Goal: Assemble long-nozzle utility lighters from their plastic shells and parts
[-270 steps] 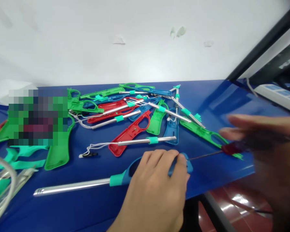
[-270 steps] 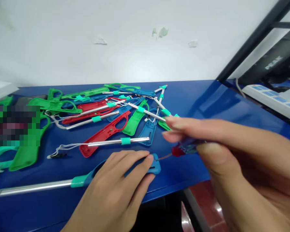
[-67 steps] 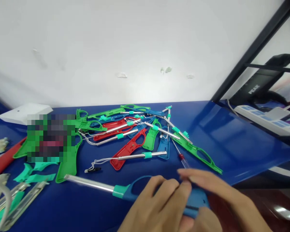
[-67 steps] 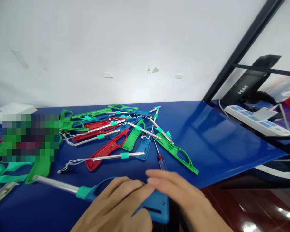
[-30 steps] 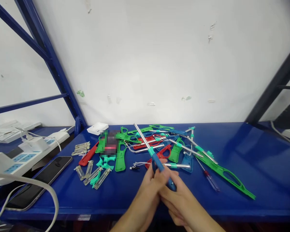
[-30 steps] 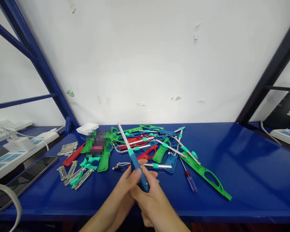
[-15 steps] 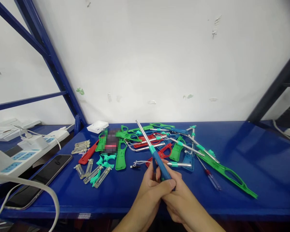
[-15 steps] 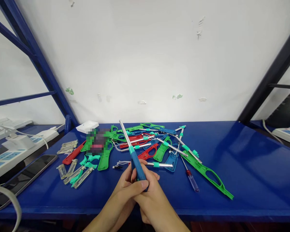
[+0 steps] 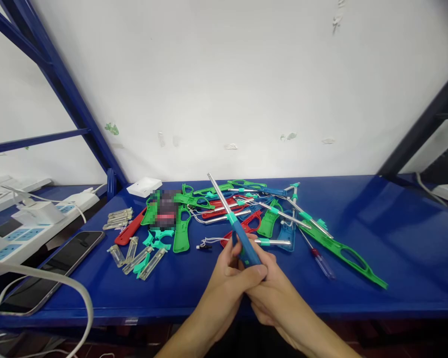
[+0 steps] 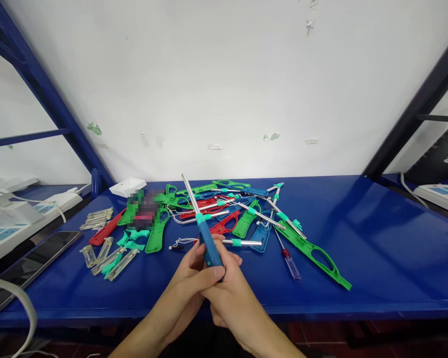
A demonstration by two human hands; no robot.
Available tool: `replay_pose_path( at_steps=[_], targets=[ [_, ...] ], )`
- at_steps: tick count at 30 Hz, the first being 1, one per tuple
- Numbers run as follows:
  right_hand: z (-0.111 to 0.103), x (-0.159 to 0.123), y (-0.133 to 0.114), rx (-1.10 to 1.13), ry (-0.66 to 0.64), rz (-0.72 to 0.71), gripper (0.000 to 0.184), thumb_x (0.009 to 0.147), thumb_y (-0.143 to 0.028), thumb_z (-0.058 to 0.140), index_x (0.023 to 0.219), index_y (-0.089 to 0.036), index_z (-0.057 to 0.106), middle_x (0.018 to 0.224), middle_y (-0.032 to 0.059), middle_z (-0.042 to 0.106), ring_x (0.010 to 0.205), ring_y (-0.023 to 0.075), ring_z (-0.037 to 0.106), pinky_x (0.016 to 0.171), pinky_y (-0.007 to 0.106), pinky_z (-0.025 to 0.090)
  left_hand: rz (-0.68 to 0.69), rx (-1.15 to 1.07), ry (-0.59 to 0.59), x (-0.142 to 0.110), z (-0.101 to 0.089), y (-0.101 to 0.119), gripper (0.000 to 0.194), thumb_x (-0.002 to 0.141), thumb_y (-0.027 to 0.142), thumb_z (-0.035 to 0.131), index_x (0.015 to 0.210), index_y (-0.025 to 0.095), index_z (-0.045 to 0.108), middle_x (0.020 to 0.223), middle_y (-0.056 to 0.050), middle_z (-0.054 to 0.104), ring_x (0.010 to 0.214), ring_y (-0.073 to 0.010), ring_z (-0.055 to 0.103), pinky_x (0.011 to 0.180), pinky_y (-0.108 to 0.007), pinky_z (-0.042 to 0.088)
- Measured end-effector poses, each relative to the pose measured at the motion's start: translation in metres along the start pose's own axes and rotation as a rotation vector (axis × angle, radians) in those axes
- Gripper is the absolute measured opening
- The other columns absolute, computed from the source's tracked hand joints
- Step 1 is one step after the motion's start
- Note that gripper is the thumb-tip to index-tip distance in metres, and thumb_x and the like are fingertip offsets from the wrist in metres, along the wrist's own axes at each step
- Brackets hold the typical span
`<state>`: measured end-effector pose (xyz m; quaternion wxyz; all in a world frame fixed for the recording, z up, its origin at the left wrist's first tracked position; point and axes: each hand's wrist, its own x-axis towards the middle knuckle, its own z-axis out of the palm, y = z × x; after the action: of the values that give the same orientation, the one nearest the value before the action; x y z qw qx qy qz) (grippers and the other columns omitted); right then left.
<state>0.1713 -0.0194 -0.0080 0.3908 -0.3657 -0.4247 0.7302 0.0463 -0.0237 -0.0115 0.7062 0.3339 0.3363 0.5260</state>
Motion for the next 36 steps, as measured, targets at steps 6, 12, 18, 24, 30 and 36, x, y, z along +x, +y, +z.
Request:
replay_pose_path(
  at_steps=[6,12,18,24,30,36],
  targets=[
    [0.002,-0.002,-0.003,0.059,-0.013,-0.009,0.054,0.077,-0.037,0.097,0.102,-0.028,0.05,0.066,-0.0168,0.039,0.039,-0.0011,0.016,0.033,0.011,0.014,-0.007,0.001,-0.015,-0.003,0.005,0.005,0.07,0.075,0.033,0.104,0.137,0.022,0.073,0.117,-0.011,0.082,0.121,-0.0339,0.074,0.11,-0.044,0.05],
    [-0.015,-0.003,-0.013,0.153,-0.126,0.04,0.063,0.084,-0.058,0.095,0.127,-0.03,0.058,0.06,-0.0163,0.042,0.041,0.0022,0.013,0.035,0.013,0.014,0.012,-0.104,-0.065,-0.004,0.007,0.01,0.054,0.09,0.046,0.086,0.138,0.021,0.076,0.124,-0.011,0.082,0.134,-0.0369,0.07,0.12,-0.047,0.047],
    [-0.031,0.001,-0.023,0.127,-0.183,0.09,0.079,0.086,-0.093,0.067,0.128,-0.026,0.065,0.068,-0.0111,0.044,0.038,0.0039,0.015,0.029,0.018,0.014,0.033,-0.096,-0.089,-0.004,0.0,0.005,0.044,0.087,0.032,0.083,0.13,0.022,0.082,0.12,-0.009,0.084,0.137,-0.0373,0.068,0.122,-0.049,0.045],
    [-0.096,-0.022,-0.066,-0.289,0.252,-0.114,0.071,0.098,-0.083,0.063,0.143,-0.028,0.061,0.083,-0.0042,0.064,0.042,0.0048,0.026,0.035,0.019,0.024,0.068,0.001,-0.136,-0.002,-0.004,0.001,0.047,0.097,0.037,0.078,0.143,0.026,0.08,0.135,-0.012,0.082,0.135,-0.0362,0.071,0.114,-0.045,0.052],
    [-0.24,-0.037,-0.117,-0.903,0.971,-0.22,0.039,0.109,-0.047,0.072,0.139,-0.022,0.069,0.131,0.0105,0.073,0.103,0.0231,0.074,0.085,0.042,0.067,0.053,0.165,-0.197,-0.001,0.0,0.004,0.03,0.099,0.042,0.079,0.122,0.025,0.088,0.121,-0.012,0.086,0.12,-0.033,0.077,0.106,-0.04,0.055],
    [-0.307,-0.008,-0.107,-1.355,0.987,-0.195,0.04,0.108,-0.044,0.075,0.14,-0.022,0.07,0.146,0.0125,0.069,0.123,0.029,0.072,0.103,0.05,0.064,0.053,0.261,-0.239,-0.002,0.002,0.005,0.025,0.098,0.043,0.078,0.107,0.023,0.091,0.108,-0.012,0.088,0.106,-0.0303,0.079,0.098,-0.037,0.055]
  ],
)
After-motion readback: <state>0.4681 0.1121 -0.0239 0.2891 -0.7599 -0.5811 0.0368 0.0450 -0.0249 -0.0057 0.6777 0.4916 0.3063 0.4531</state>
